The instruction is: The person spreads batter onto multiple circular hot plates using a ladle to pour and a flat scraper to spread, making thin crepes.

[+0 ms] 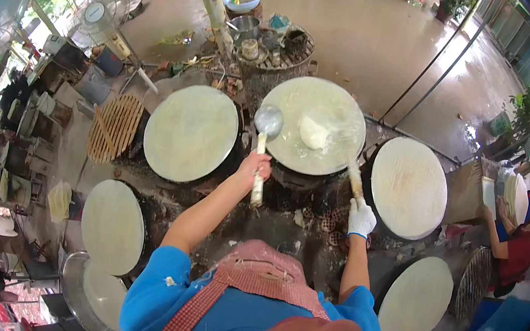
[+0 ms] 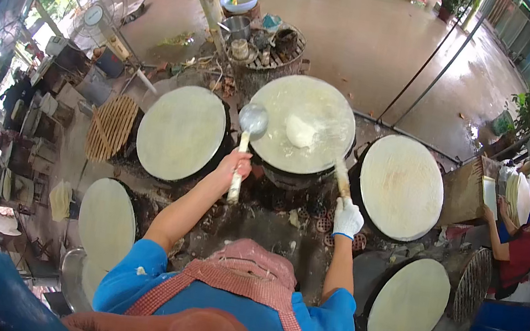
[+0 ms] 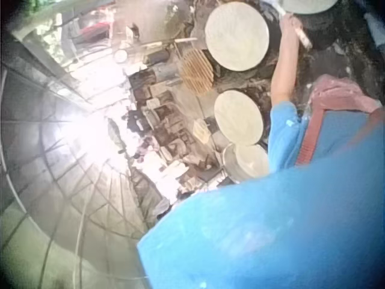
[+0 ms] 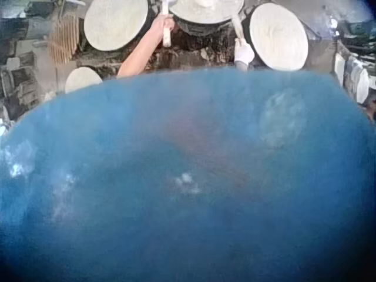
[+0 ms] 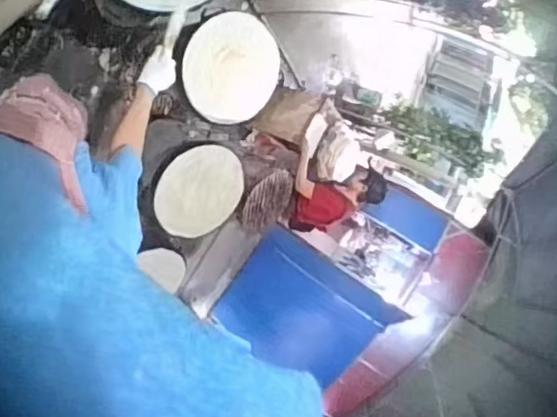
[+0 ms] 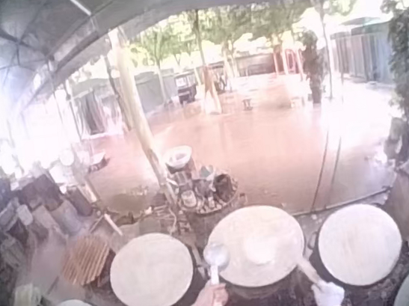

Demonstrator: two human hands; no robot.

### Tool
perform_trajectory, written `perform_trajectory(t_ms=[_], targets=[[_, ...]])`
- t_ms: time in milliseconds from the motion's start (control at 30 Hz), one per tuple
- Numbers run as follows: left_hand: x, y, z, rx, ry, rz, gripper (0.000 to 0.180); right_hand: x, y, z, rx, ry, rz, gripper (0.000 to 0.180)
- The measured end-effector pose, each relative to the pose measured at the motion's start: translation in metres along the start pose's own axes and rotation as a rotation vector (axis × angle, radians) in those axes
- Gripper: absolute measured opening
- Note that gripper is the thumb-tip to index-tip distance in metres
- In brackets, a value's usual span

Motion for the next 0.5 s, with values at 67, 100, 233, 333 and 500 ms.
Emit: perform_trajectory(t_ms=[67,100,233,333,500], targets=[[-0.016,0.009,0.023,0.048,-0.045,-0.031,0.027,-0.003,0.002,-0.023,0.032,0.038,-0.107,0.031],[-0.022,0.015,0.029,0.055,0.016,0.040,0.027,-0.013,0.018,-0.042,0.019,0.002,-0.116,0.034],[-0.065,0.031,0.052,-0.003,-0.130,0.000,0.017,-0.087,0.034,-0.077,-0.157,-0.011,0.120,0.029],[-0.070,0.016,0.013,-0.150,-0.573,-0.340,0.009,-0.091,0.006,-0.083,-0.122,-0.031,0.161,0.025],[-0.064,-0.044,-0.076,-0.143,-0.449,-0.142,0.018,-0.083,-0.034,-0.128,0.155,-0.198,0.179,0.031]])
Point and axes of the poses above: each hand's wrist, its own z-axis towards the middle knuckle, its own y-axis out of the palm, x = y × z, the point moved 9 cm from there along z, towards the middle knuckle, and after that the axes turned 4 degrees about x, right-handed, at the moved point
